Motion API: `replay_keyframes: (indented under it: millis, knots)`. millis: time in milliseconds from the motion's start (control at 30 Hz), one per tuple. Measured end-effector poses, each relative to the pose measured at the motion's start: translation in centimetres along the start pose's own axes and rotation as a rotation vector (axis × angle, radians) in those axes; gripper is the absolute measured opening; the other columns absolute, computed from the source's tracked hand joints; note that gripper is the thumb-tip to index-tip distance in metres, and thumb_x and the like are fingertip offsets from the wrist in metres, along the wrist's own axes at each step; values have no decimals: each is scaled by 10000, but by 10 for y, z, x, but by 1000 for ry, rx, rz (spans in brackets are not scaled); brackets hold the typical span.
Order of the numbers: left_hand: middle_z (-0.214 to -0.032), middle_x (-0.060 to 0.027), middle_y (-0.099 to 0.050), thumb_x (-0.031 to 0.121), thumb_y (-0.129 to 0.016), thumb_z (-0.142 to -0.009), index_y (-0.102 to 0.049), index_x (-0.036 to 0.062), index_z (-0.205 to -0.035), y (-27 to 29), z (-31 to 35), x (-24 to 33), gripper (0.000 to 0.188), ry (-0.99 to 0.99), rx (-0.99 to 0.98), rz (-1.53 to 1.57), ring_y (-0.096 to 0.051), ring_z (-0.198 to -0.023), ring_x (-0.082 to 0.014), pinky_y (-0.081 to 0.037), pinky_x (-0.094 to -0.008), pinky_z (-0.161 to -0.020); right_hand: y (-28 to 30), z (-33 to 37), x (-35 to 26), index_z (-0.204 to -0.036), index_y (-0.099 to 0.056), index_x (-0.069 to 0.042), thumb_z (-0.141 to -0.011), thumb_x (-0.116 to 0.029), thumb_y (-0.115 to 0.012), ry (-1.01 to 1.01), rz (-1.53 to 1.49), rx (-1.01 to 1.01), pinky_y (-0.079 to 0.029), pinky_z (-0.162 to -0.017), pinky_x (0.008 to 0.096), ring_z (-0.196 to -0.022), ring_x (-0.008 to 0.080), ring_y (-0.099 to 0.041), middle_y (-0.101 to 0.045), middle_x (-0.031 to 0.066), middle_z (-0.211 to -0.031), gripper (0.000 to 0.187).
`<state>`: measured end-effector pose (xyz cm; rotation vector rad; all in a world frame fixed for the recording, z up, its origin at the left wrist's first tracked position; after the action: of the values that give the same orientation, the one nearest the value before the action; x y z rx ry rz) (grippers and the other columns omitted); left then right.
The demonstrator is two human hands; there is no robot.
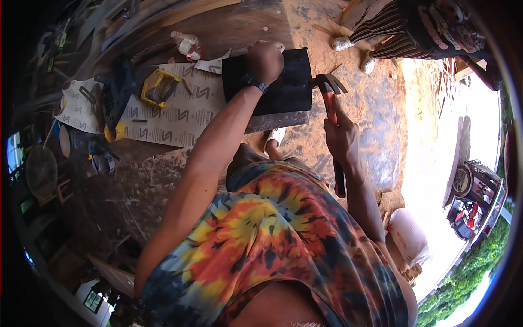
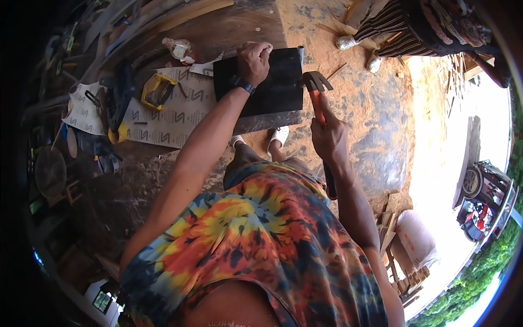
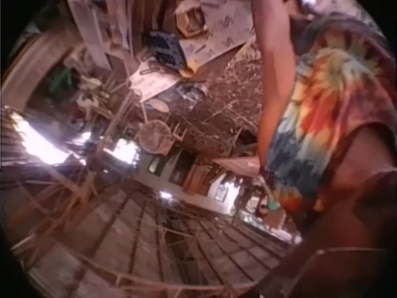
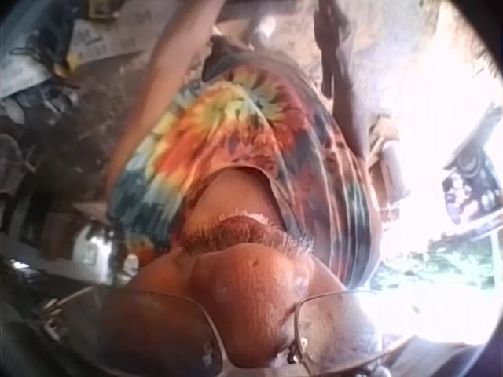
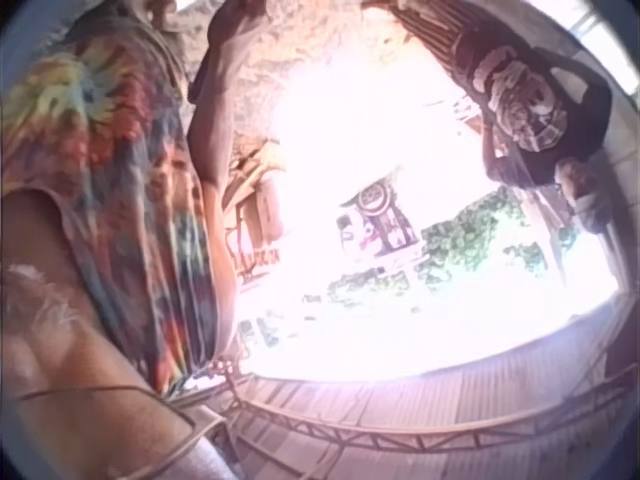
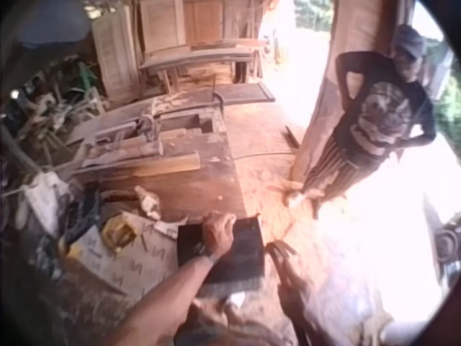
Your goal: The person is assembling a black plastic component, possibly for furniture or equipment, using a hammer and screws.
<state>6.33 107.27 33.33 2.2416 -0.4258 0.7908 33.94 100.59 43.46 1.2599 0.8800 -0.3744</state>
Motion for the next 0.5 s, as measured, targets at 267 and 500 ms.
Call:
replay_keyframes:
  millis: [267, 500]
  knots:
    - [-857, -113, -732, 130, -684, -960, -688, -16, -955, 50, -13, -40, 146, 523, 336, 507, -700, -819, -197, -552, -315, -763, -2, 7, 0, -1434, -540, -53, -871, -5, -601, -9, -38, -46, -541, -646, 363, -718, 304, -734, -695, 273, -850, 568]
    - [-897, -168, -719, 77, -691, -881, -731, 62, -889, 69, 30, -35, 44, 207, 198, -74, -672, -870, -364, -538, -450, -791, -5, 6, -5, -1434, -546, -59, -878, -9, -601, -46, -82, -102, -536, -644, 355, -694, 280, -724, -683, 253, -797, 561]
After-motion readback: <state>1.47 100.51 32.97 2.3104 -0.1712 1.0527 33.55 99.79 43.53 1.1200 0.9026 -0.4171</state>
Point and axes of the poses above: each hand's wrist, its own z-axis away from the middle knuckle, its own y-axis out of the back of the hand, x = y × z, the point moved 2 cm from there along -z, towards the middle knuckle
